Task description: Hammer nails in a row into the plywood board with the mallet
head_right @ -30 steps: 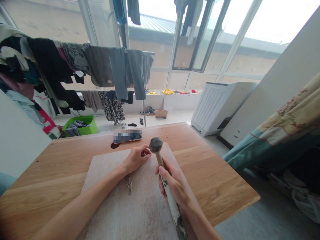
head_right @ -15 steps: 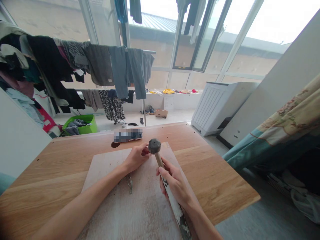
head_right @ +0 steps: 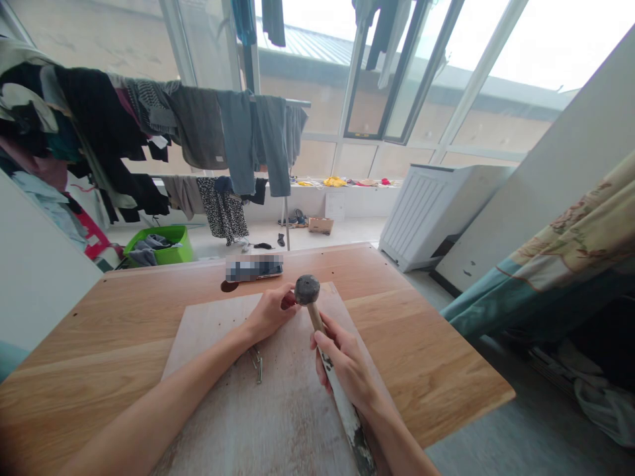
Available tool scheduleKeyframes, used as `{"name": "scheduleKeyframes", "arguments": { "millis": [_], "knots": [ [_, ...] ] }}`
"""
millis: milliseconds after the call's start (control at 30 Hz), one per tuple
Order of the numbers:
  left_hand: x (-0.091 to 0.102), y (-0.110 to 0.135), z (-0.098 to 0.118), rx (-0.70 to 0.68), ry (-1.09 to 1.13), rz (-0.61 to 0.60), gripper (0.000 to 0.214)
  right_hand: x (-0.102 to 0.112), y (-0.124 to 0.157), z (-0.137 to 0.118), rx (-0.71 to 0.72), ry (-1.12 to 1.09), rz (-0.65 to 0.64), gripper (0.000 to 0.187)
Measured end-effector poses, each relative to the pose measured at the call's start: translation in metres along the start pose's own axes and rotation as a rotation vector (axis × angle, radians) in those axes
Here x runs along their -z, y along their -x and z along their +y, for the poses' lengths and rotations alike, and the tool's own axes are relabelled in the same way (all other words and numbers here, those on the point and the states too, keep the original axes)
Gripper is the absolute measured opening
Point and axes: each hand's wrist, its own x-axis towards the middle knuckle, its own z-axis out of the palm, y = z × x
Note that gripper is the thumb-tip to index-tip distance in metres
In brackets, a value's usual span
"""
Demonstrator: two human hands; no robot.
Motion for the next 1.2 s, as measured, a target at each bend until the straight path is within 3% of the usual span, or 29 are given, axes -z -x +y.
{"name": "scheduleKeyframes", "arguments": {
  "millis": [133,233,333,467,533,633,733,833,933,1067,1133,1200],
  "knots": [
    [-0.001,-0.002,-0.003,0.011,0.012,-0.009,0.036,0.0,0.0,0.002,0.009,0.001,0.006,0.041],
    [0.014,-0.002,0.006,-0.02,-0.035,-0.047,0.034,0.002,-0.001,0.005,0.025,-0.057,0.058,0.046],
    [0.043,0.012,0.032,-0.216,-0.247,-0.162,0.029,0.004,-0.001,0.007,0.028,-0.098,0.113,0.049],
    [0.071,0.061,0.071,-0.522,-0.566,-0.448,0.037,0.007,-0.002,0.008,0.022,-0.117,0.176,0.052],
    [0.073,0.09,0.076,-0.577,-0.699,-0.472,0.031,0.008,-0.002,0.008,0.014,-0.13,0.19,0.051],
    [0.065,0.12,0.066,-0.666,-0.887,-0.431,0.026,0.006,-0.002,0.008,0.02,-0.131,0.185,0.049],
    [0.056,0.125,0.053,-0.824,-1.005,-0.39,0.021,0.005,-0.002,0.008,0.04,-0.114,0.153,0.049],
    [0.053,0.116,0.054,-0.9,-1.034,-0.404,0.018,0.006,-0.002,0.009,0.062,-0.095,0.123,0.049],
    [0.056,0.107,0.066,-0.841,-0.971,-0.445,0.015,0.006,-0.002,0.009,0.055,-0.081,0.126,0.048],
    [0.062,0.095,0.075,-0.622,-0.757,-0.498,0.016,0.005,-0.001,0.006,0.053,-0.089,0.129,0.047],
    [0.062,0.083,0.07,-0.492,-0.603,-0.447,0.016,0.005,-0.002,0.006,0.062,-0.098,0.118,0.045],
    [0.059,0.067,0.057,-0.342,-0.42,-0.311,0.017,0.004,-0.002,0.006,0.068,-0.111,0.103,0.044]
  ]
}}
